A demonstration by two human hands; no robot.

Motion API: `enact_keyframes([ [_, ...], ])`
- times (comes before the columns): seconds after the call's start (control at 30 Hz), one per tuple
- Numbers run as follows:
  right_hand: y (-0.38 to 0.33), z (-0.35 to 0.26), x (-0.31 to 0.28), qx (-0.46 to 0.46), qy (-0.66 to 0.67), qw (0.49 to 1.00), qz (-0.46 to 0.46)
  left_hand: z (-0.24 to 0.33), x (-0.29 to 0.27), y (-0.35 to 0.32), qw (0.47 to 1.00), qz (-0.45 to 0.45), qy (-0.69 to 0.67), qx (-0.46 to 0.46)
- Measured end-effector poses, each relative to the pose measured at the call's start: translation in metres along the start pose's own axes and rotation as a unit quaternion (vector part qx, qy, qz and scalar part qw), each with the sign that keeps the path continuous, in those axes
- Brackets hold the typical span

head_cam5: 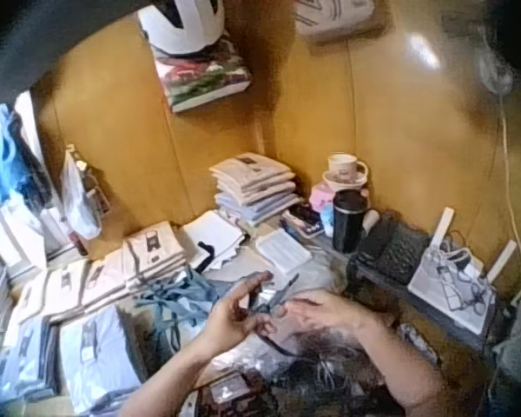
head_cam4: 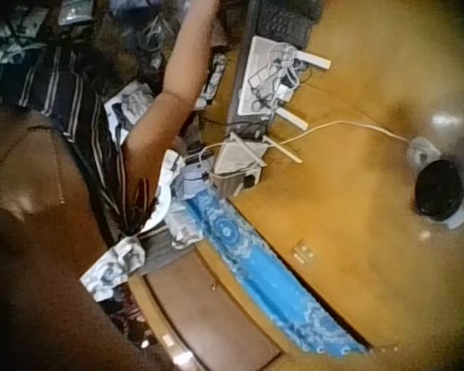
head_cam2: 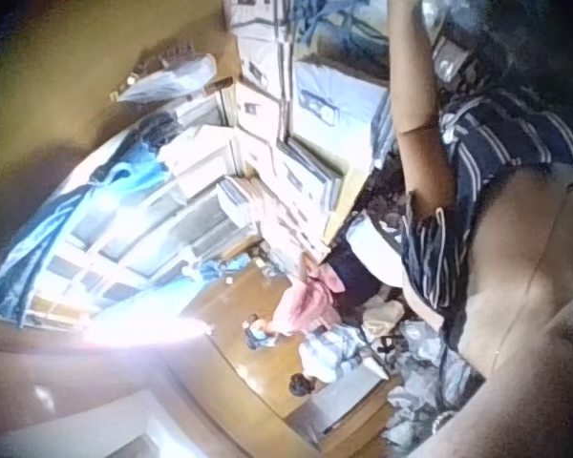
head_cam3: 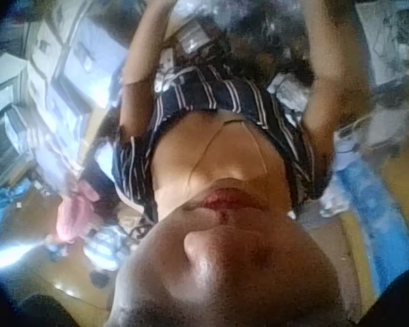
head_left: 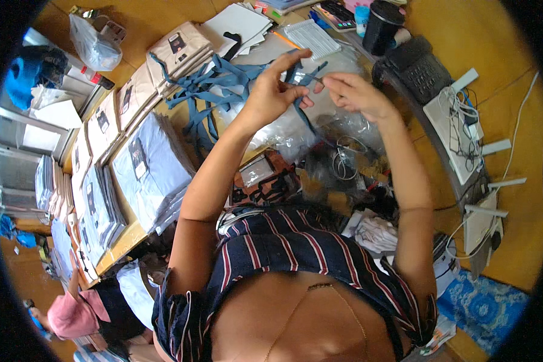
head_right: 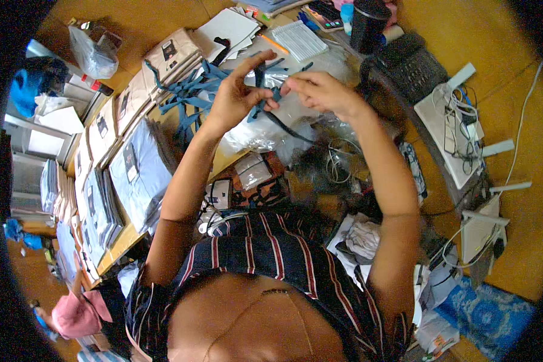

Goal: The person picks up packaged shirts from a workspace, counts them by arranging them on a table, uses shears to cut a blue strap into segments, ties a stack of packaged shirts with the strap segments, and places the bundle into a plastic bag.

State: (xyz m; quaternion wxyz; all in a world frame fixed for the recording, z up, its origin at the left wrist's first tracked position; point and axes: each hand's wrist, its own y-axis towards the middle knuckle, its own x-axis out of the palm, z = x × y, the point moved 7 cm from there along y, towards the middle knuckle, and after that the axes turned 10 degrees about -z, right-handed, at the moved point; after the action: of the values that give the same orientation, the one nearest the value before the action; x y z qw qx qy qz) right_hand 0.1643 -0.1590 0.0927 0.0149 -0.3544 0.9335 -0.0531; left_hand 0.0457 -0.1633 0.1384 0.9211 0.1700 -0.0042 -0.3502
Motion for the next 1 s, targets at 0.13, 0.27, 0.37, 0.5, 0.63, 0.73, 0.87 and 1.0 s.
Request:
enact_keyframes([
  [0.13,-0.005,0.05,0.022,-0.113,0.003,0.993,0.039,0.003,-0.011,0.011,0.997,0.061,-0.036,0.041],
  [0.27,-0.043,0.082,0.029,0.015,0.022,0.993,0.114,-0.01,-0.056,0.005,0.99,0.105,0.09,-0.027],
  [0.37,-0.089,0.14,-0.012,0.056,-0.085,0.981,0.163,-0.024,-0.138,-0.005,0.956,0.233,0.177,-0.022],
  [0.5,-0.144,0.244,-0.058,0.263,-0.236,0.921,0.165,-0.072,-0.232,-0.04,0.861,0.238,0.423,-0.154],
  [0.63,-0.15,0.217,-0.072,0.311,-0.351,0.869,0.157,-0.074,-0.205,-0.081,0.762,0.187,0.416,-0.46],
  [0.73,-0.105,0.152,-0.1,0.178,-0.377,0.88,0.228,-0.04,-0.163,-0.094,0.716,0.193,0.561,-0.367],
  [0.87,-0.006,0.043,-0.112,0.053,-0.426,0.869,0.244,-0.012,-0.086,-0.125,0.832,0.146,0.428,-0.321],
  [1.0,0.106,0.058,-0.176,-0.008,-0.47,0.852,0.23,0.014,-0.045,-0.164,0.912,0.093,0.282,-0.282],
])
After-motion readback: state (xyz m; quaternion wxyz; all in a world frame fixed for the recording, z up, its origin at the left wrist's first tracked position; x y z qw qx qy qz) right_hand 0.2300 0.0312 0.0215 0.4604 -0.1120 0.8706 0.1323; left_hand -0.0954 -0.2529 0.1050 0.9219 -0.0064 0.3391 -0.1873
